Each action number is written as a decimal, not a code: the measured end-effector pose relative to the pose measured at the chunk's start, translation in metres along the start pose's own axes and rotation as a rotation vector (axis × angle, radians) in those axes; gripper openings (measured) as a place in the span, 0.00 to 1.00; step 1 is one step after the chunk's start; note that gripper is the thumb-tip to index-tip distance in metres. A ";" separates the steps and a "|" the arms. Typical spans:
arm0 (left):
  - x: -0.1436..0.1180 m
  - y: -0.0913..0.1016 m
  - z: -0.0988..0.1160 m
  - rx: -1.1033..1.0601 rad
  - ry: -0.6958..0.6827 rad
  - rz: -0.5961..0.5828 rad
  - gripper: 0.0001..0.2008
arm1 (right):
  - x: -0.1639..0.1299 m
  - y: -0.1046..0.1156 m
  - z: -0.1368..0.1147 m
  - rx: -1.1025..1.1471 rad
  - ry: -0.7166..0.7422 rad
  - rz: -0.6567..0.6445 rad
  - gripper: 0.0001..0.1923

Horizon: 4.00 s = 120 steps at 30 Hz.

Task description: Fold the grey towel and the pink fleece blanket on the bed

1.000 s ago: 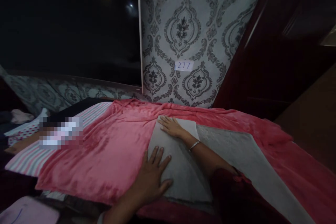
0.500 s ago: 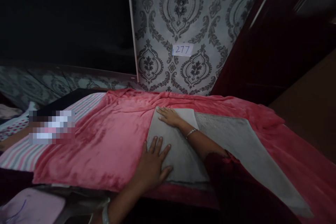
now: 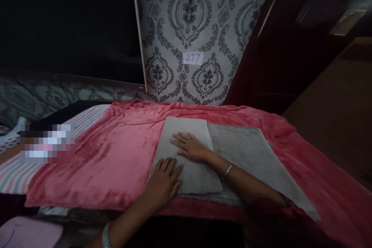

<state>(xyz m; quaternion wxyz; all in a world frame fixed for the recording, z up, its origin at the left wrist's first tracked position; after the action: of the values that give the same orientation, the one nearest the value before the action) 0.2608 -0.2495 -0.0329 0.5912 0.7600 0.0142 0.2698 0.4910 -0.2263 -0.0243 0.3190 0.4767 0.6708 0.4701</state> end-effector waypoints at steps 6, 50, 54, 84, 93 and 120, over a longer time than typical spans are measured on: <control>-0.008 -0.006 0.002 0.041 -0.006 0.056 0.23 | 0.009 0.037 0.074 -0.003 -0.412 0.076 0.31; -0.016 -0.007 0.052 -0.121 -0.202 -0.145 0.42 | 0.036 0.009 -0.040 0.030 0.153 -0.089 0.32; -0.025 -0.032 0.057 -0.014 -0.233 -0.020 0.41 | 0.065 0.005 -0.018 0.005 0.116 -0.077 0.34; -0.019 -0.027 0.054 0.030 -0.205 0.041 0.33 | -0.005 0.046 0.059 -0.061 -0.387 0.084 0.31; -0.013 -0.025 0.052 0.014 -0.207 0.055 0.32 | -0.078 0.009 0.009 -0.024 -0.196 0.067 0.33; 0.095 -0.045 -0.090 -0.186 -0.321 -0.400 0.31 | -0.059 -0.027 -0.072 0.192 0.204 -0.055 0.33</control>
<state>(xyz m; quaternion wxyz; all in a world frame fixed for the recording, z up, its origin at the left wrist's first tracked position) 0.3171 -0.1228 -0.0224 0.6947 0.7175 0.0450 0.0239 0.4395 -0.3082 -0.0250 0.2149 0.4364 0.7543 0.4408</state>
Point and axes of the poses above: each hand's wrist, its own x-axis towards the middle knuckle, its own y-axis out of the back of the hand, z = x × y, the point moved 1 cm from there along x, towards the middle knuckle, and after that the axes turned 12 degrees about x, right-handed, at the moved point
